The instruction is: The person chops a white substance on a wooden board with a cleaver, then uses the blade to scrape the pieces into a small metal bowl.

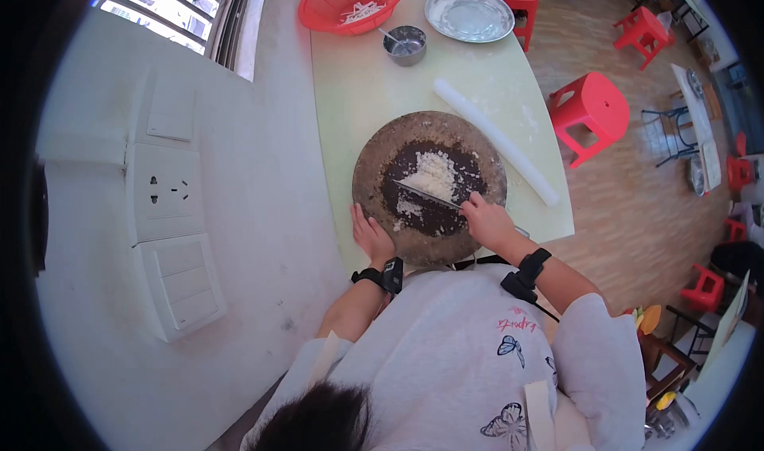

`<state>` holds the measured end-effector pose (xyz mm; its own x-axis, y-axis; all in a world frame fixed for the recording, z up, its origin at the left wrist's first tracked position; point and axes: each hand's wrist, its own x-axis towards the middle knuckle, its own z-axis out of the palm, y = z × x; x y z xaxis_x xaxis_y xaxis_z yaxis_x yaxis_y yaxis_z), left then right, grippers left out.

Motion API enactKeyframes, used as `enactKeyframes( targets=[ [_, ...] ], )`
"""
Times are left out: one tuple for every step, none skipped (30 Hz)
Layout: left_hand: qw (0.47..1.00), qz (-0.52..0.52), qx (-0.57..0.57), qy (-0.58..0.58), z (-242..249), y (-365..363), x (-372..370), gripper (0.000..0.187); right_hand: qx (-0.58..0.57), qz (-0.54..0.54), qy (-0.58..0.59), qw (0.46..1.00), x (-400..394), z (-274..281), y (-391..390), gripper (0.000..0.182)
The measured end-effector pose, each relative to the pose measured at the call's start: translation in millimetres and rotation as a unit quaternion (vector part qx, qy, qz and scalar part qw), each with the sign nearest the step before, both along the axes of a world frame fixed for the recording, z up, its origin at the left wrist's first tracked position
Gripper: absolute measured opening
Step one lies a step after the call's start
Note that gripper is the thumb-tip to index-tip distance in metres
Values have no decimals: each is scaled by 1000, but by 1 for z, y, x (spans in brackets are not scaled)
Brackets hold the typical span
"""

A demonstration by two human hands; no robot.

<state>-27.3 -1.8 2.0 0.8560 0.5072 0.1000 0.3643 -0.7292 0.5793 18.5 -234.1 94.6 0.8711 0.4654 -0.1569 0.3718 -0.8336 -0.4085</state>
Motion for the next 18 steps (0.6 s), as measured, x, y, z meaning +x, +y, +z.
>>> enactKeyframes(
  targets=[
    [1000,5,5,8,0,0,-1,43,32,-1,-17,999,0,2,1,9],
    [1000,-1,9,9,2,0,-1,43,65,-5,-33,997,0,3,2,8],
    [1000,-2,8,9,3,0,-1,43,68,-13,-34,997,0,3,2,8],
    [1000,-4,6,8,4,0,-1,43,46,16,-21,999,1,3,0,8],
    [1000,-13,8,3,4,-1,0,43,24,44,-9,999,3,4,-2,9],
    [1000,-8,8,6,2,-1,-1,43,26,35,-14,999,4,4,-3,9],
    [1000,-3,8,9,1,-1,-2,43,25,43,-10,999,5,3,-3,11],
    [1000,-3,-4,1,1,-1,-2,43,24,52,-5,998,7,3,-3,13],
    [1000,-11,0,-4,1,-1,-1,43,28,44,-10,999,7,4,-2,13],
    [1000,-6,-1,-1,-1,-1,-1,42,42,33,-23,998,5,6,-1,15],
    [1000,-1,-4,4,1,-1,-1,42,56,22,-34,998,3,7,-1,17],
    [1000,-10,0,0,5,-2,-1,42,58,14,-35,998,4,4,-3,17],
    [1000,-18,2,-1,5,-2,-1,42,45,20,-27,998,8,-2,-6,17],
    [1000,-21,7,1,6,-1,-2,42,32,26,-19,999,10,-3,-8,17],
    [1000,-24,13,3,6,0,-1,42,34,19,-22,999,11,-2,-9,17],
    [999,-32,17,0,6,-1,0,42,31,27,-21,999,12,0,-9,16],
    [999,-22,24,9,6,-3,-1,42,28,36,-20,999,14,1,-8,16],
    [999,-13,32,20,7,-2,-1,42,32,28,-21,999,13,0,-6,16]
  ],
)
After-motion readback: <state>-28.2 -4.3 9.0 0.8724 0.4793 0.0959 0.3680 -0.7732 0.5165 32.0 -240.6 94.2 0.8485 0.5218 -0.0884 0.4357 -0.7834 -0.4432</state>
